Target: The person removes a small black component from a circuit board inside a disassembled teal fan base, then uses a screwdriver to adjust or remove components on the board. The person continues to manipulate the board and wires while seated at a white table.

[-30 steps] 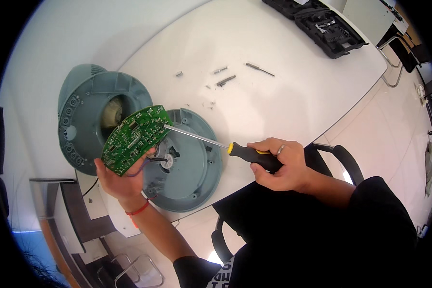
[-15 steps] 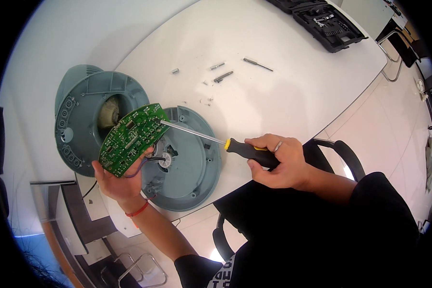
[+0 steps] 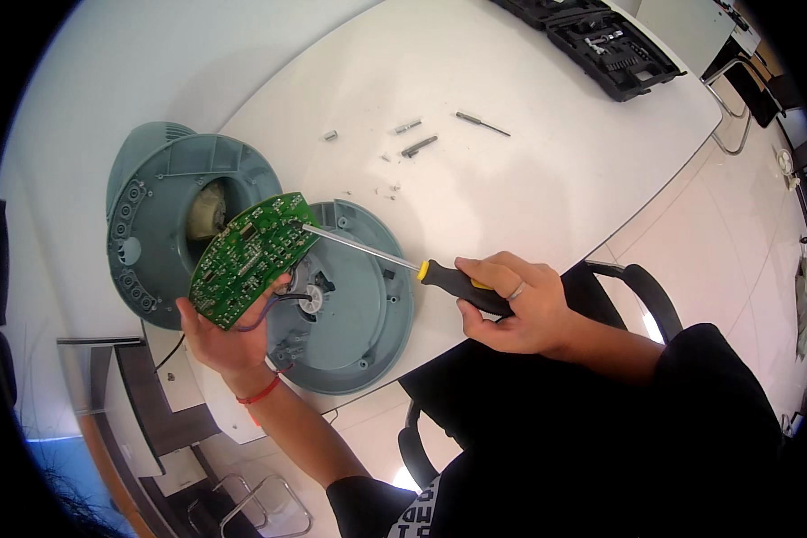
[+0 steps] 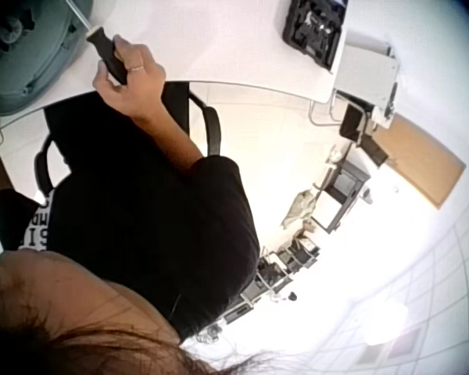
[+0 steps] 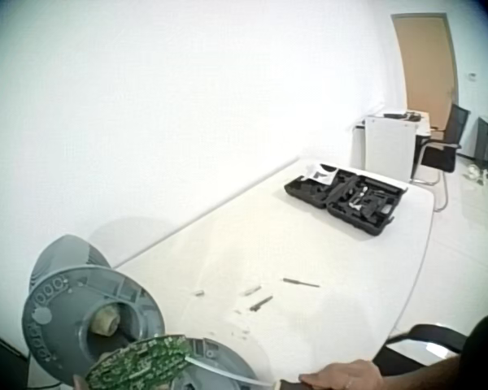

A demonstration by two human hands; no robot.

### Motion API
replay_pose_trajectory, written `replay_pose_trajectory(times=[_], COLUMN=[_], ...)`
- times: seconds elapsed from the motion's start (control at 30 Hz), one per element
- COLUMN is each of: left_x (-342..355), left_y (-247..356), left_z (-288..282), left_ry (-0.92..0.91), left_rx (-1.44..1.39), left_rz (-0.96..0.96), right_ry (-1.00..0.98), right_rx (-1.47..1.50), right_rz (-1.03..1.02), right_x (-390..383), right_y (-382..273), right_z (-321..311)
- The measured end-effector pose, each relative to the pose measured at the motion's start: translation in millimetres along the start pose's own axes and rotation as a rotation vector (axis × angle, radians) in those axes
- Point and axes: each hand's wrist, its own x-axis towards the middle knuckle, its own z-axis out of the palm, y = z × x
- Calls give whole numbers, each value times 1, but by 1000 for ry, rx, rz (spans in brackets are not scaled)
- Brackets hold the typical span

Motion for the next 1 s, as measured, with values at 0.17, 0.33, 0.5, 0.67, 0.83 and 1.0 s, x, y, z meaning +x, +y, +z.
replay_pose_trajectory(times=[0.17, 0.33, 0.5, 0.67, 0.83, 1.0], left_x=[0, -1, -1, 1, 1, 2], left_y=[-1, -1, -1, -2, 1, 0], left_z=[0, 1, 0, 4, 4, 5], left_ry=[22, 34, 37, 61, 13, 13], left_rx=[1, 6, 19, 13, 53, 56], left_rz=[6, 8, 8, 12, -2, 2], right_ry=[86, 192, 256, 281, 295, 351], right_rx=[-3, -21, 52, 171, 174, 120], right_rz=[-85, -175, -249, -289, -361, -320], right_x=[-2, -5, -7, -5, -5, -4], right_y=[-3, -10, -16, -24, -28, -36], right_z=[1, 3, 7, 12, 8, 6])
